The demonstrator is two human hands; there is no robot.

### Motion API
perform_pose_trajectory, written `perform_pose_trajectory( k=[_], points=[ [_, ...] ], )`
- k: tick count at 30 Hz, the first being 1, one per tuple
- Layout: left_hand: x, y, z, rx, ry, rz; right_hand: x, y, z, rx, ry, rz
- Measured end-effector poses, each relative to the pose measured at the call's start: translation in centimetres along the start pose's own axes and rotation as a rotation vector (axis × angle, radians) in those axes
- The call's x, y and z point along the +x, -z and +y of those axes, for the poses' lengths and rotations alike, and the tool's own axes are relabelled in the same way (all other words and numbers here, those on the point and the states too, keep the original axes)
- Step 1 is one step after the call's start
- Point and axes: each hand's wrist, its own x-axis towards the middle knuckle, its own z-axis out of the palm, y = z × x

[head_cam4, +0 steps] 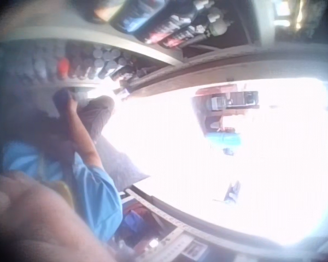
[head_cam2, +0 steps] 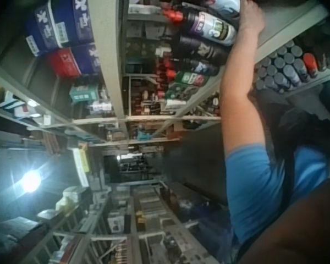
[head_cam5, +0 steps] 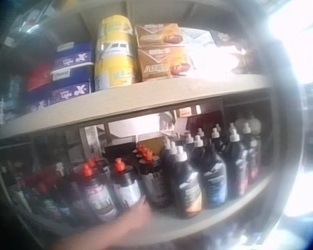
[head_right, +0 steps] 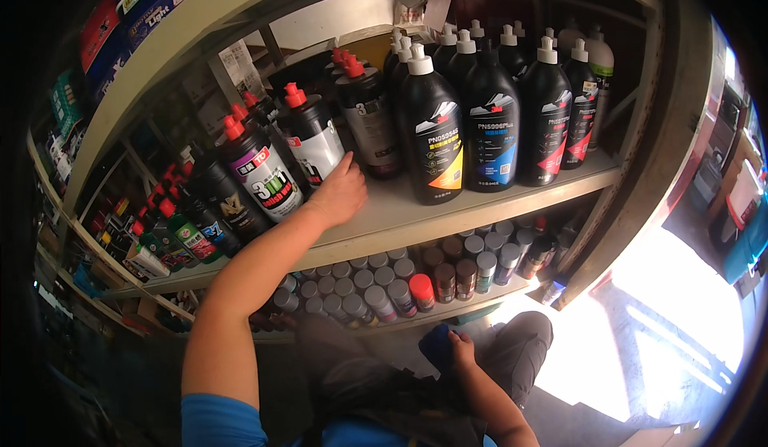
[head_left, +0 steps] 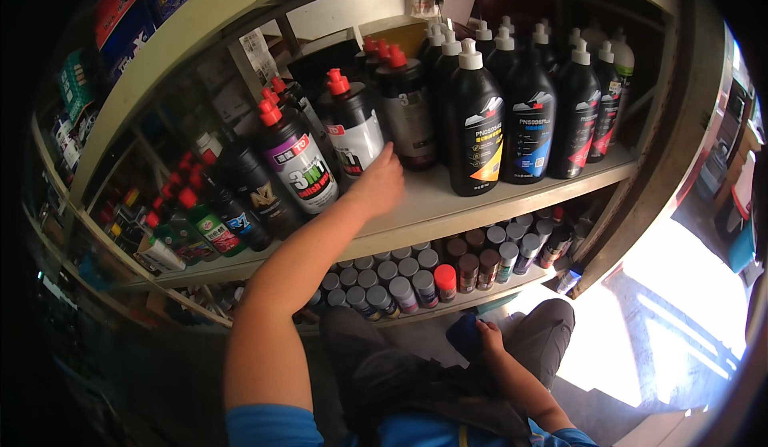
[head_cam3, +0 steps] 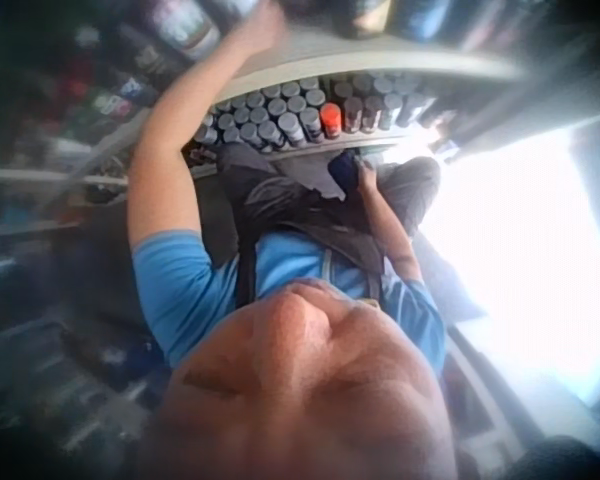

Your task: The person kneels in front of a curved shelf and wipes the surface with a blue cloth. They pick up several bottles of automotive fluids, wipe each bottle, and place them back on the shelf in sequence.

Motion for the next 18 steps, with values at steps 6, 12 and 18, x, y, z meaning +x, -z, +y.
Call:
perform_pose_trajectory(
  k=[6, 12, 18],
  points=[
    [-0.1, -2.8, -1.8, -0.113, 0.171, -0.139, 0.0, 0.3, -0.1, -0.015, 0.01, -0.022],
    [-0.8, -3.0, -1.8, -0.142, 0.245, -0.274, 0.2, -0.3, 0.0, -0.012, -0.018, -0.014],
    [2.5, -6.0, -1.1, 0.097, 0.202, -0.602, -0.3, -1.0, 0.0, -0.122, -0.004, 0.002]
  ],
)
